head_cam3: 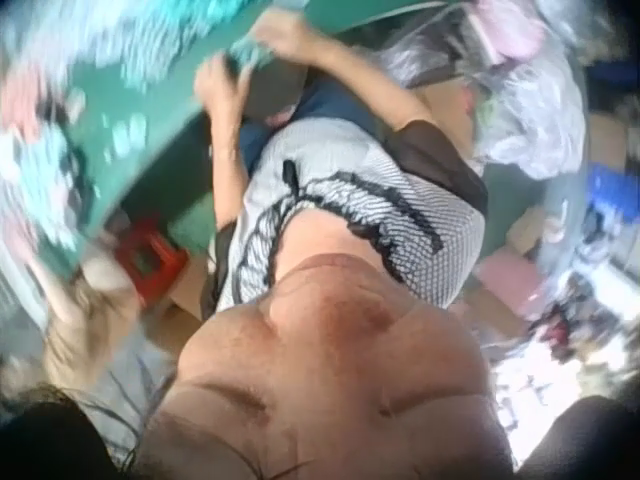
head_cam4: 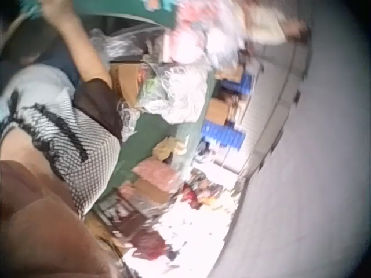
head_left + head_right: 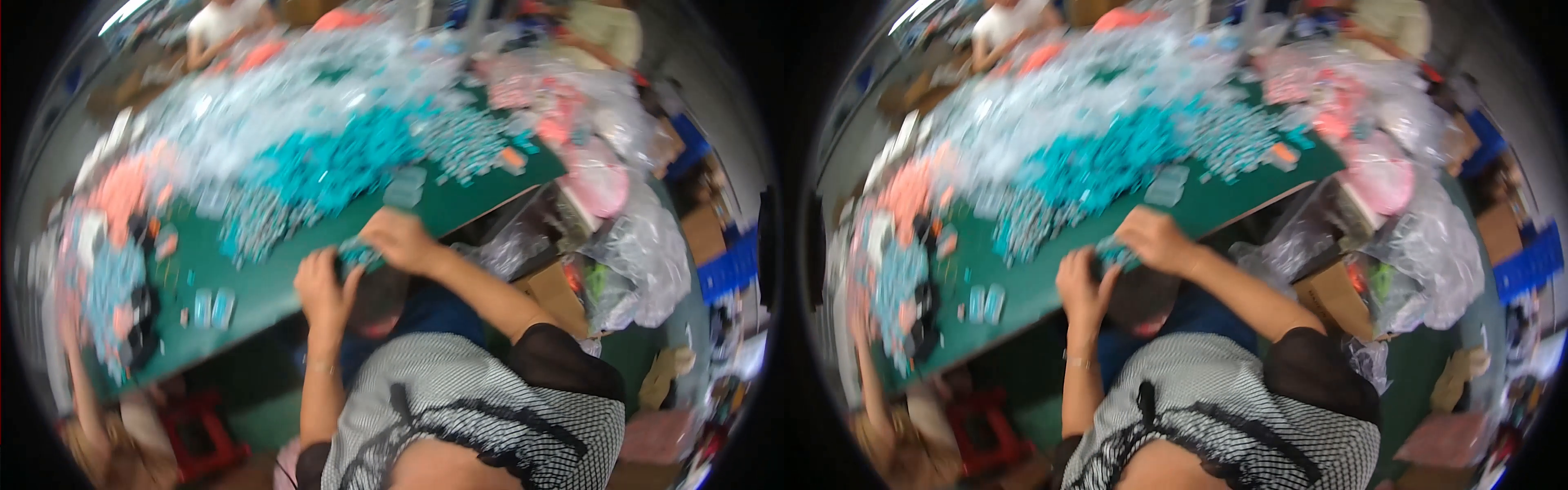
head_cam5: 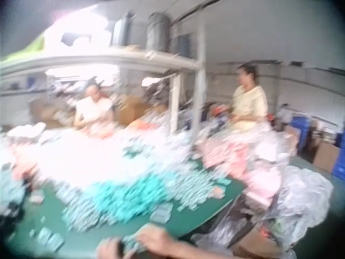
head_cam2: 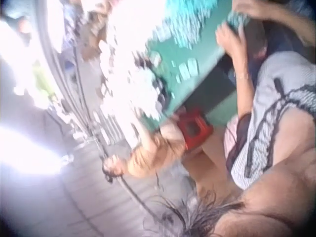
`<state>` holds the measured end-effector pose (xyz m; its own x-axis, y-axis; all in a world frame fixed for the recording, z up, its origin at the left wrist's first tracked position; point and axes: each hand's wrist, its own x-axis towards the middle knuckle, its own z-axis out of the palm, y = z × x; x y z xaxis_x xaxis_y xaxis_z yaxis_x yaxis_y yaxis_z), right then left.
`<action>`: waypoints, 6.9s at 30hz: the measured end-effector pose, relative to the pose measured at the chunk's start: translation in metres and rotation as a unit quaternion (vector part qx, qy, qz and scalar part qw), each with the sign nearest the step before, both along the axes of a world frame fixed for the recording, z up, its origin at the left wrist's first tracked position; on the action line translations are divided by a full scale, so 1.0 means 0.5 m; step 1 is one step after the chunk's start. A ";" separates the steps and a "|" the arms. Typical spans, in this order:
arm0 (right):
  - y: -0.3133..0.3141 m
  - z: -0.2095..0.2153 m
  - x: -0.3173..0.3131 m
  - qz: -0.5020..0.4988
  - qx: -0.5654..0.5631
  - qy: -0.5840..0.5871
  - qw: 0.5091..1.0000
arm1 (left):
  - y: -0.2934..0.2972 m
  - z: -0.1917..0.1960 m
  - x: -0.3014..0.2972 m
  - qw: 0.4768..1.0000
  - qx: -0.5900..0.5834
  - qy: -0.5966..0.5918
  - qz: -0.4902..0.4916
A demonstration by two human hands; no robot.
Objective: Packing small beads and plastic components into transparent plastic cases.
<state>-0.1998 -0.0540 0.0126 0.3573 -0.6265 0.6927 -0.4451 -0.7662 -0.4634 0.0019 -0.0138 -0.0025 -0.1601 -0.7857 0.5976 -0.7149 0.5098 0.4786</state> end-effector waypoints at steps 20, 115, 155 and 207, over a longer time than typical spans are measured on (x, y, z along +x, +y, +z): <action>0.013 -0.015 0.028 -0.014 0.045 -0.039 0.998 | 0.039 -0.009 -0.008 0.996 -0.029 -0.059 0.061; -0.011 0.061 -0.050 -0.049 0.076 0.051 0.995 | 0.007 0.037 0.445 0.941 -0.042 -0.024 0.334; 0.007 0.018 -0.061 -0.022 0.056 0.134 0.989 | -0.157 0.016 0.022 0.976 0.012 -0.109 0.189; 0.011 0.005 -0.022 -0.163 0.141 0.062 0.975 | -0.082 0.036 -0.068 0.992 0.093 0.052 -0.061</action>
